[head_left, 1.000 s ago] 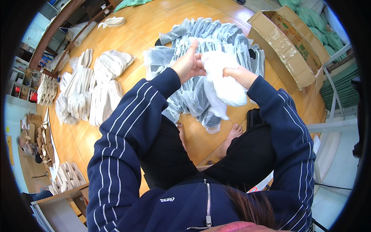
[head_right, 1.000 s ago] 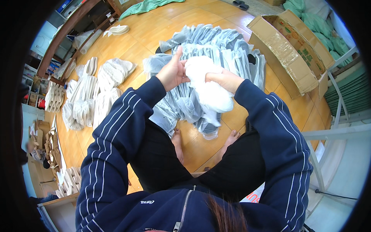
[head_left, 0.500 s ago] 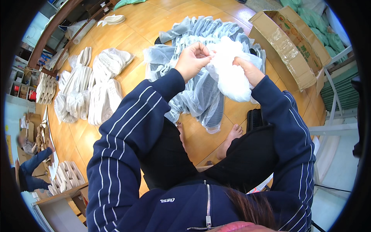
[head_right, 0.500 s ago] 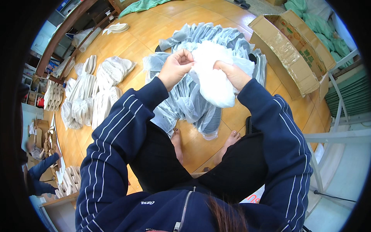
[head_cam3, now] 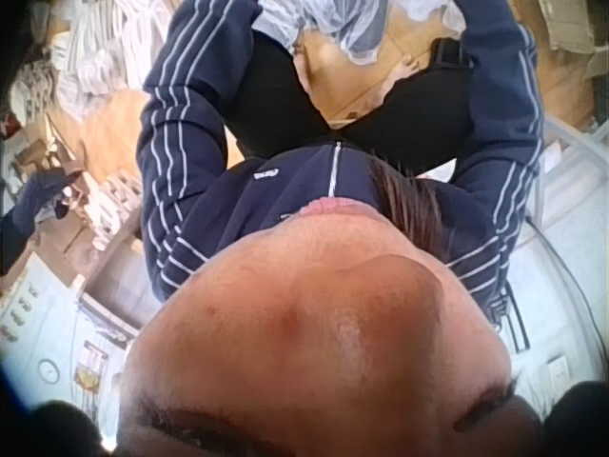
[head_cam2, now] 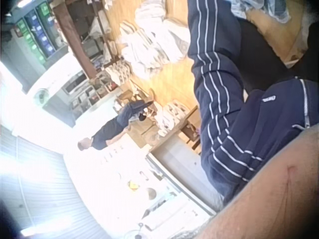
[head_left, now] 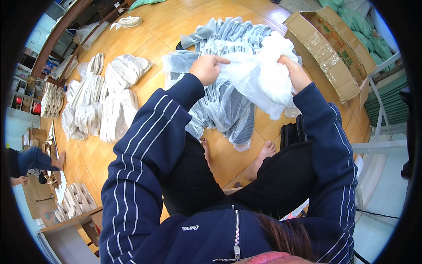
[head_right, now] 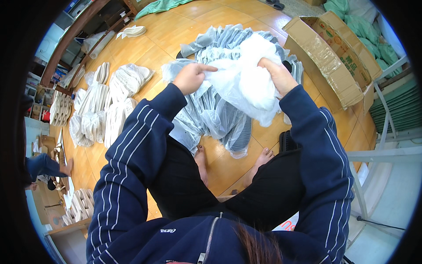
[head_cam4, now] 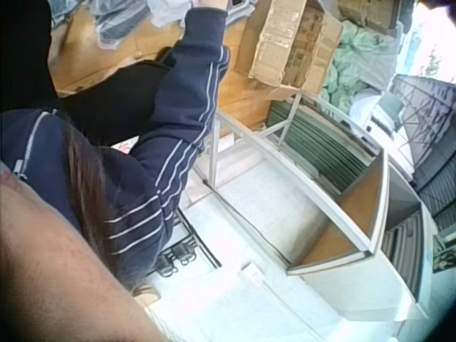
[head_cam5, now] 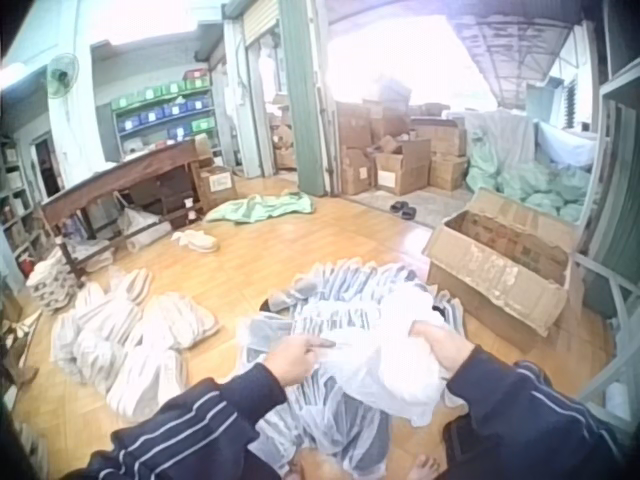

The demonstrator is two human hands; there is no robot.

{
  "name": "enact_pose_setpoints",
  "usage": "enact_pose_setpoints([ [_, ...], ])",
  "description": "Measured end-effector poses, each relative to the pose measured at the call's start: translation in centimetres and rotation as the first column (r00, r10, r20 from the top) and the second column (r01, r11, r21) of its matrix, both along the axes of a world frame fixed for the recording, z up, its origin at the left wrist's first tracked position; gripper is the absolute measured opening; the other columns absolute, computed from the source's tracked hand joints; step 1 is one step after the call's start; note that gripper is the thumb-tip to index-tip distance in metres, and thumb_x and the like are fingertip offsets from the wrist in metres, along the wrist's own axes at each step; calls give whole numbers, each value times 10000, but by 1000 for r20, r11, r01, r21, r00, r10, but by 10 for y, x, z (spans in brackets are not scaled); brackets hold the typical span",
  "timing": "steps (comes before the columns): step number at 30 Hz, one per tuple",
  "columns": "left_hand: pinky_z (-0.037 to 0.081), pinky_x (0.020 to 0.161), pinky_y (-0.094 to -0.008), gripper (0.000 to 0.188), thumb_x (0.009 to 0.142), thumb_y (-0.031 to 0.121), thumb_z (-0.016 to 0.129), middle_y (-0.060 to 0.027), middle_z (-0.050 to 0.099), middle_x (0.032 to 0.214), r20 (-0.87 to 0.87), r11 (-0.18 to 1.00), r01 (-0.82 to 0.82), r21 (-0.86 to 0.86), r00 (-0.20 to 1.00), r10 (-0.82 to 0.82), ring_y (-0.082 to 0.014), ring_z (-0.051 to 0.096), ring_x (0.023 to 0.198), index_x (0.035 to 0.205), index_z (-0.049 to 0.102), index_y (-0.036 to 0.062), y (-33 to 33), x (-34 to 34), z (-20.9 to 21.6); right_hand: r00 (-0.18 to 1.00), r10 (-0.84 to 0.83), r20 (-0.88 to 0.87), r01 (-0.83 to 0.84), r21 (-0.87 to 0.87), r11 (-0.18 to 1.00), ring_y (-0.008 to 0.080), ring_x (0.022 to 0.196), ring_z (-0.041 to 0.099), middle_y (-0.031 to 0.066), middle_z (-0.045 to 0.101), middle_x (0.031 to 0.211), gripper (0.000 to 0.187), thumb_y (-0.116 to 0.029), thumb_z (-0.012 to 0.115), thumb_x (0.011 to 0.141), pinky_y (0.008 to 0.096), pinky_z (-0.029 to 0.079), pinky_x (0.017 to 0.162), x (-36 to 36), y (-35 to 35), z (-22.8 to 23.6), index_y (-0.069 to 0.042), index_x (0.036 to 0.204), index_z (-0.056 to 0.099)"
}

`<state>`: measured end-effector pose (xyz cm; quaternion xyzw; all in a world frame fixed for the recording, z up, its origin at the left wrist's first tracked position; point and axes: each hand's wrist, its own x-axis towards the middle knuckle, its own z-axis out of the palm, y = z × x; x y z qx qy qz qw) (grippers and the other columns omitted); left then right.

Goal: The person sits on the floor and repeatedly picks up black slipper soles, places them into clear plastic bags, and sets the packaged items aside. The person handles the soles one at a time, turning them over to inspect the tread before bagging.

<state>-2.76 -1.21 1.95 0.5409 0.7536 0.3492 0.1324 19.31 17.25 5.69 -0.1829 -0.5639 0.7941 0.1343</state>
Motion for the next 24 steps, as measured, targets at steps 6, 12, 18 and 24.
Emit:
enact_pose_setpoints([
  [6,492,907,-384,442,725,100,631,-208,658,1083,-21,999,-32,38,999,33,-352,629,1019,1160,632,23,1,23,7,710,-549,-441,652,119,749,127,877,630,53,663,963,193,-140,643,870,290,499,793,-21,-47,41,-5,1008,643],
  [12,270,1146,-415,523,907,216,605,-178,450,1399,-346,876,411,254,884,-314,-299,393,1324,1387,458,70,9,29,-1,845,-197,-497,534,775,337,268,1053,604,184,619,1131,591,-303,829,737,382,473,931,-33,-95,25,-2,1171,565],
  [18,491,865,-313,324,817,121,682,-111,671,1002,252,982,153,-114,960,-121,-198,634,960,1123,625,29,-1,26,10,977,-39,-212,204,851,484,337,966,642,214,664,1015,395,-316,742,781,409,500,822,-54,-60,-26,6,992,656],
  [24,504,716,-248,652,709,-42,644,-131,467,1450,176,966,256,-26,953,-248,-80,615,864,1332,453,-66,-1,76,22,912,175,370,-348,926,-145,286,972,653,149,685,1013,306,-196,669,778,362,500,864,-44,-57,-39,-48,1046,677],
])
